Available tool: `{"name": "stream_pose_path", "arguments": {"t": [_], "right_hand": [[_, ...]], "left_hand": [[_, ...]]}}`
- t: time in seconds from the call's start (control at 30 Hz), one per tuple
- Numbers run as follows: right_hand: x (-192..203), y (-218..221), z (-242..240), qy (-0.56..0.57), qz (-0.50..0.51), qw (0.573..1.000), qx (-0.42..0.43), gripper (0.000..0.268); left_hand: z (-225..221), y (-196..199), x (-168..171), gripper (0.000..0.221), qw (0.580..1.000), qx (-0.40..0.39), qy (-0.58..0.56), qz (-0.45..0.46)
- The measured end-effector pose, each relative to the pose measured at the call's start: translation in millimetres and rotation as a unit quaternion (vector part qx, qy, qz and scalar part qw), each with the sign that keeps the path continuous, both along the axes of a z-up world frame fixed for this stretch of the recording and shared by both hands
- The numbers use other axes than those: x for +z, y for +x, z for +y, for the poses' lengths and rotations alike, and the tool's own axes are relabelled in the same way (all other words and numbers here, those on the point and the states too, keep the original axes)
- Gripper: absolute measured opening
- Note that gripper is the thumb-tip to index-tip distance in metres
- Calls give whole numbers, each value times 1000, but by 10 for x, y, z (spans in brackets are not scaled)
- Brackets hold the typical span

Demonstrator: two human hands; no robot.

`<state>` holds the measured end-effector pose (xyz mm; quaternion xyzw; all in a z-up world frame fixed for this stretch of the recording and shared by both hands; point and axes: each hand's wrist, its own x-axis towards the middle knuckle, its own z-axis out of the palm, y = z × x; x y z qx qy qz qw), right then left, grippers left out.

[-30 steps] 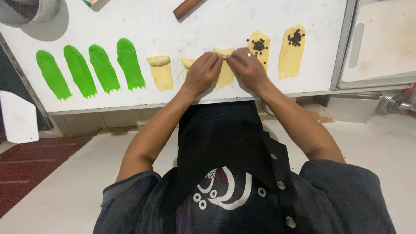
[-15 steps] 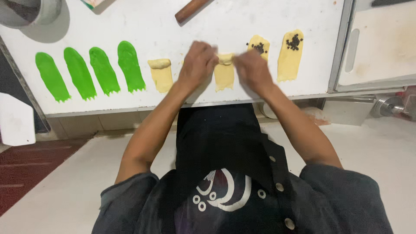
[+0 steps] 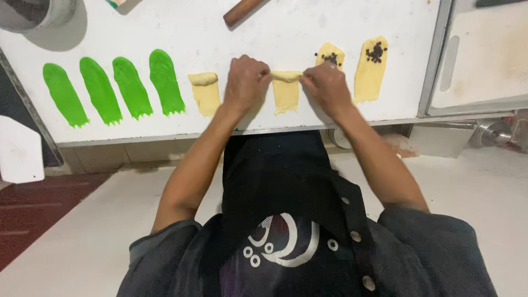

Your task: The person rolls out pieces of dough using a rolling pin and shapes them into small rolls, then tops some of the dough with dark pellets from a metal bowl.

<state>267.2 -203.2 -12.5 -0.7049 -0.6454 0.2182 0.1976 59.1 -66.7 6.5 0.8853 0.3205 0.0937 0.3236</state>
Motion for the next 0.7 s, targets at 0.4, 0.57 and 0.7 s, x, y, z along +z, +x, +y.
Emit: {"name": "stream_pose_path", "arguments": {"t": [0.4, 0.57, 0.7], "right_hand": [[-183, -762, -268, 178, -23, 982, -62, 69], [277, -513, -95, -74, 131, 984, -99, 10], [345, -235, 68, 20, 101, 993, -63, 39]], "left_hand": [[-567, 122, -107, 9, 970, -29, 175, -163], [-404, 89, 50, 28, 997, -38, -1, -66], [3, 133, 116, 26, 991, -79, 30, -105]]}}
